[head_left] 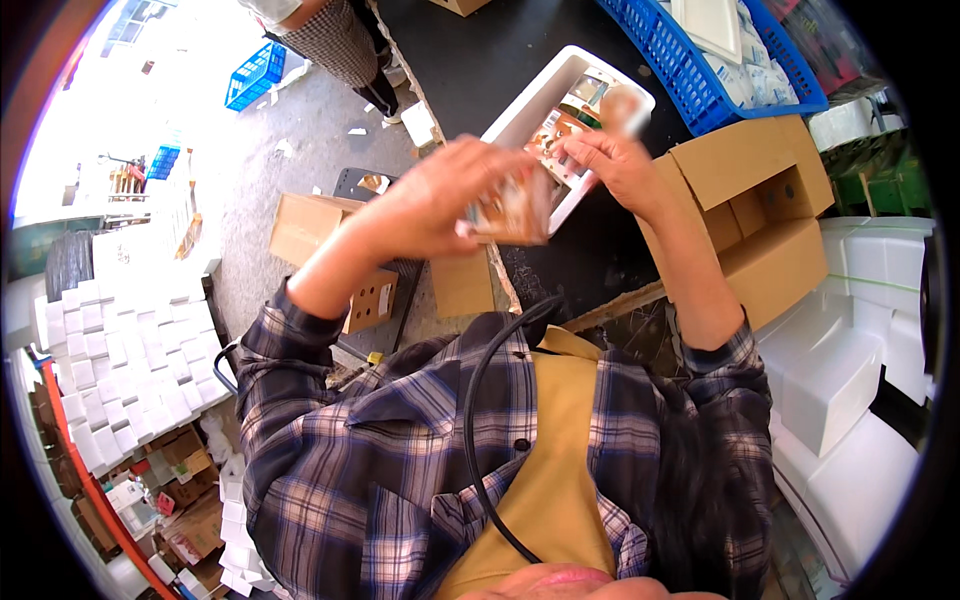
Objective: The person packs small items from cardboard boxes into white foam containers, then places the containers back into the cardboard boxes and seals them with tape.
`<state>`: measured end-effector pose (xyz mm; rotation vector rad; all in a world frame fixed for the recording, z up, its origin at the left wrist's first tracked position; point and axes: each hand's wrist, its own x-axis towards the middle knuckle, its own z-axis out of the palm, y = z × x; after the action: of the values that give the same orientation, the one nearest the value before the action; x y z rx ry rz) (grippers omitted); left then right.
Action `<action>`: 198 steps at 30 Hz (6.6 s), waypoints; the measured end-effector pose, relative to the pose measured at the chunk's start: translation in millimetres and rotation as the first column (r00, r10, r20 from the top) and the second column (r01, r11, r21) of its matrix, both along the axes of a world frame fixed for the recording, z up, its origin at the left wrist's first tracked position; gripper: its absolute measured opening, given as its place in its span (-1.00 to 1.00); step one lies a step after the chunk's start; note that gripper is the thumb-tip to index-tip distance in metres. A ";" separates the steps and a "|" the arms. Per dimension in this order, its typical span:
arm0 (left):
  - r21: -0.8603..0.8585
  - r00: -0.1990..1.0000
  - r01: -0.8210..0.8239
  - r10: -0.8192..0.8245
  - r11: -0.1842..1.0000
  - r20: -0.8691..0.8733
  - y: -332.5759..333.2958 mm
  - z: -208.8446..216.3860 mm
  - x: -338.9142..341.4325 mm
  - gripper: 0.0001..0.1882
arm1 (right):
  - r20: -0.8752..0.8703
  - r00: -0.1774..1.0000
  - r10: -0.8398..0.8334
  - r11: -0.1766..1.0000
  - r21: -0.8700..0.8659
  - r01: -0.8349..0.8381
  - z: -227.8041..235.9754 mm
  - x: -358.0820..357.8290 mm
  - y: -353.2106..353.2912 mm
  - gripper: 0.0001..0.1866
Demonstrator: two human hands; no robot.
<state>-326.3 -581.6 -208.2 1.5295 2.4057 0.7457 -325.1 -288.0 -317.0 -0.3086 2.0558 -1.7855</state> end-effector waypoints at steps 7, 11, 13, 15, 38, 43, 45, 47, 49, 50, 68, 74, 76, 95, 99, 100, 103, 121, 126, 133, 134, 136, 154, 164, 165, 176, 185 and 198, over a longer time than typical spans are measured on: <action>-0.040 0.988 -0.062 0.067 0.997 0.136 1.9 -4.5 -69.2 0.14 | -0.580 0.642 0.501 0.609 0.764 0.214 -3.2 -26.2 -6.3 -0.51; -0.137 0.986 0.155 -0.145 0.978 0.086 44.7 -18.7 -81.4 0.13 | -0.570 0.678 0.464 0.576 0.776 0.257 -13.1 -44.3 10.1 -0.54; -0.135 0.962 0.273 -0.266 0.953 0.066 61.2 -26.1 -85.0 0.11 | -0.606 0.655 0.452 0.629 0.737 0.248 -21.8 -44.8 15.6 -0.54; -0.276 0.952 0.307 -0.295 0.911 0.088 71.5 -36.3 -82.0 0.10 | -0.667 0.634 0.392 0.698 0.664 0.268 -34.9 -48.2 18.2 -0.56; -0.008 0.931 -0.284 0.274 0.959 -0.242 54.4 -95.0 0.6 0.00 | -0.684 0.727 0.049 0.883 0.371 0.289 24.5 -1.0 38.6 -0.68; -0.110 0.923 -0.290 0.248 0.951 -0.296 88.2 -120.4 42.6 -0.05 | -0.770 0.518 -0.373 0.579 0.244 0.778 63.7 108.4 123.2 -0.75; -0.126 0.891 -0.342 0.279 0.931 -0.358 91.8 -130.2 36.6 -0.07 | -0.766 0.364 -0.530 0.373 0.174 0.911 44.5 153.5 159.1 -0.73; -0.126 0.863 -0.359 0.278 0.925 -0.423 90.5 -139.4 19.1 -0.10 | -0.717 0.189 -0.671 0.131 0.136 0.982 16.7 202.2 187.9 -0.71; -0.184 0.843 -0.419 0.306 0.889 -0.443 88.1 -139.0 -15.0 -0.10 | -0.635 0.034 -0.772 -0.019 0.076 0.997 -12.9 236.6 213.8 -0.69; -0.177 0.808 -0.457 0.324 0.872 -0.492 87.1 -143.0 -39.9 -0.11 | -0.577 -0.030 -0.816 -0.056 0.027 0.998 -28.2 248.8 224.3 -0.68; 0.532 0.842 -0.103 -0.211 0.840 0.496 242.1 -156.5 5.1 -0.26 | -0.560 0.525 -0.641 0.482 0.238 0.843 -167.2 257.9 142.9 -0.49; 0.248 0.995 -0.027 0.051 0.968 -0.091 202.9 19.1 14.5 -0.30 | -0.285 0.558 -0.780 0.595 -0.059 0.802 5.8 296.3 69.3 -0.53; 0.210 0.971 -0.100 0.142 0.973 -0.194 198.0 31.8 6.9 -0.34 | -0.253 0.608 -0.752 0.646 -0.102 0.756 29.8 284.1 57.1 -0.57; 0.199 0.981 -0.001 0.040 0.980 -0.192 123.7 -10.1 -29.4 -0.68 | -0.900 0.436 0.025 0.711 0.323 0.624 55.5 159.5 5.2 -0.67; 0.011 0.994 0.096 -0.096 0.995 -0.046 116.1 -8.5 -61.1 -0.82 | -0.923 0.384 0.017 0.750 0.265 0.606 52.0 159.6 7.8 -0.74; -0.123 0.996 0.093 -0.094 0.988 0.002 116.6 2.0 -63.9 -0.83 | -0.925 0.379 0.033 0.759 0.270 0.593 55.3 159.4 6.1 -0.75; -0.345 0.992 0.129 -0.123 0.930 0.041 136.6 21.7 -70.4 -0.84 | -0.927 0.374 -0.011 0.774 0.228 0.590 53.5 158.2 9.0 -0.77; -0.515 0.996 0.078 -0.042 0.854 0.082 165.2 22.7 -32.3 -0.66 | -0.898 0.418 -0.134 0.748 0.185 0.638 53.8 154.0 0.0 -0.82; -0.546 0.976 0.010 -0.127 0.838 -0.178 183.3 1.8 13.6 -0.69 | -0.900 0.429 -0.081 0.726 0.241 0.644 53.5 157.6 -4.8 -0.83; 0.505 0.980 -0.138 0.045 0.852 0.192 133.9 -61.0 37.4 -0.86 | -0.910 0.402 -0.101 0.729 0.207 0.652 53.2 167.1 -7.7 -0.88; 0.558 0.973 -0.163 0.037 0.814 0.229 128.2 -59.2 45.2 -0.86 | -0.908 0.404 -0.111 0.735 0.199 0.648 53.6 168.1 -9.0 -0.88; 0.561 0.969 -0.198 0.073 0.804 0.237 123.7 -58.8 50.6 -0.86 | -0.902 0.413 -0.123 0.745 0.191 0.639 53.1 170.6 -10.6 -0.87; -0.173 0.821 -0.534 0.556 0.827 0.125 173.6 -37.9 32.5 -0.74 | -0.953 0.298 0.062 0.826 0.216 0.521 33.7 152.8 10.7 -0.81; 0.503 0.873 -0.484 0.354 0.716 0.336 169.9 -45.2 83.3 -0.77 | -0.958 0.285 -0.019 0.852 0.133 0.506 26.5 164.2 24.3 -0.82; 0.461 0.873 -0.488 0.412 0.741 0.262 167.0 -45.1 86.0 -0.79 | -0.960 0.280 -0.020 0.855 0.129 0.502 28.5 163.5 24.6 -0.81; -0.239 0.721 -0.691 0.673 0.682 -0.166 179.8 -3.3 62.4 -0.48 | -0.969 0.247 0.005 0.867 0.127 0.482 25.9 149.4 17.5 -0.78; 0.049 0.818 -0.550 0.525 0.834 0.236 186.3 -39.2 46.3 -0.72 | -0.975 0.223 0.017 0.863 0.127 0.489 22.1 144.5 20.9 -0.83; 0.453 0.474 -0.856 -0.029 -0.249 0.880 151.4 -136.9 96.3 -0.85 | -0.931 0.361 -0.052 0.849 0.149 0.508 39.8 127.7 25.9 -0.89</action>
<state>-230.0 -430.2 -345.1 -0.2389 1.4657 3.0810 -197.4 -262.0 -277.2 -1.0452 3.4094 -1.3235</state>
